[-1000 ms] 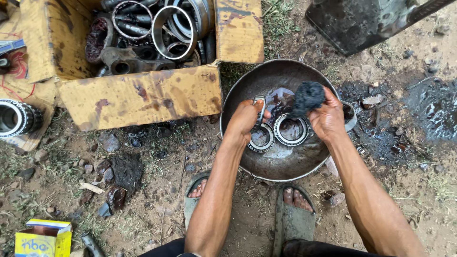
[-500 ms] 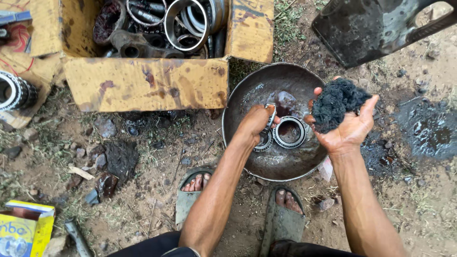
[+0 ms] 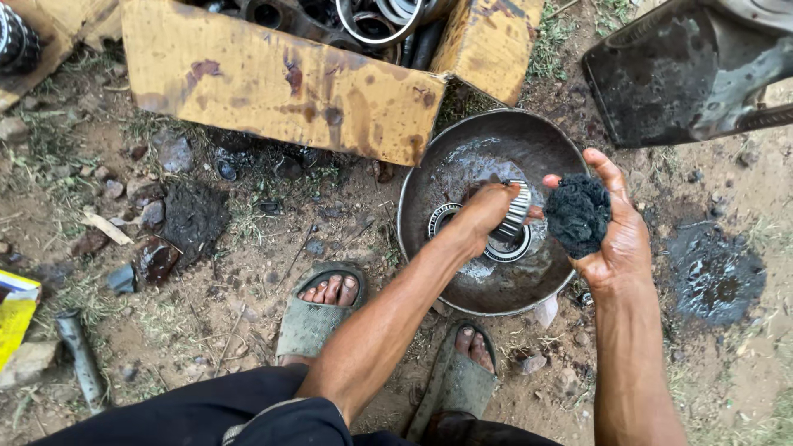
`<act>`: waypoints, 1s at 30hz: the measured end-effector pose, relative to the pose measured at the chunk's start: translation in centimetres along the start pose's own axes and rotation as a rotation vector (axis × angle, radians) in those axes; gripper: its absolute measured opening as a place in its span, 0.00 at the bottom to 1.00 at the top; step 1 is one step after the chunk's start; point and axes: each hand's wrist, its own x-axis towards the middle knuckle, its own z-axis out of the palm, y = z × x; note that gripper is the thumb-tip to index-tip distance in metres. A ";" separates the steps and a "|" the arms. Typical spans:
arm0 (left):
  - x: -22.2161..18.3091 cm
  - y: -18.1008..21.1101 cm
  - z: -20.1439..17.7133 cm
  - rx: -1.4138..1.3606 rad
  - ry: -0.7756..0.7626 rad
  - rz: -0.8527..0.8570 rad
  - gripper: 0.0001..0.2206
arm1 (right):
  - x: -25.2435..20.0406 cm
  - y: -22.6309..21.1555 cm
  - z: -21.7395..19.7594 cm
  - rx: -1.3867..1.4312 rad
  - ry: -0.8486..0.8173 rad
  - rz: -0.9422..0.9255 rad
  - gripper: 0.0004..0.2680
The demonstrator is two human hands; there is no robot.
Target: The person cleans various metal roller bearings and mechanical parts in a metal bowl using a cloth and a dark liquid, turning the parts over to wipe all sides before setting them down near a cardboard box.
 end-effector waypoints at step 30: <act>2.2 0.1 1.1 -0.116 -0.063 -0.057 0.11 | -2.0 -4.8 6.8 -0.618 -0.034 -0.010 0.08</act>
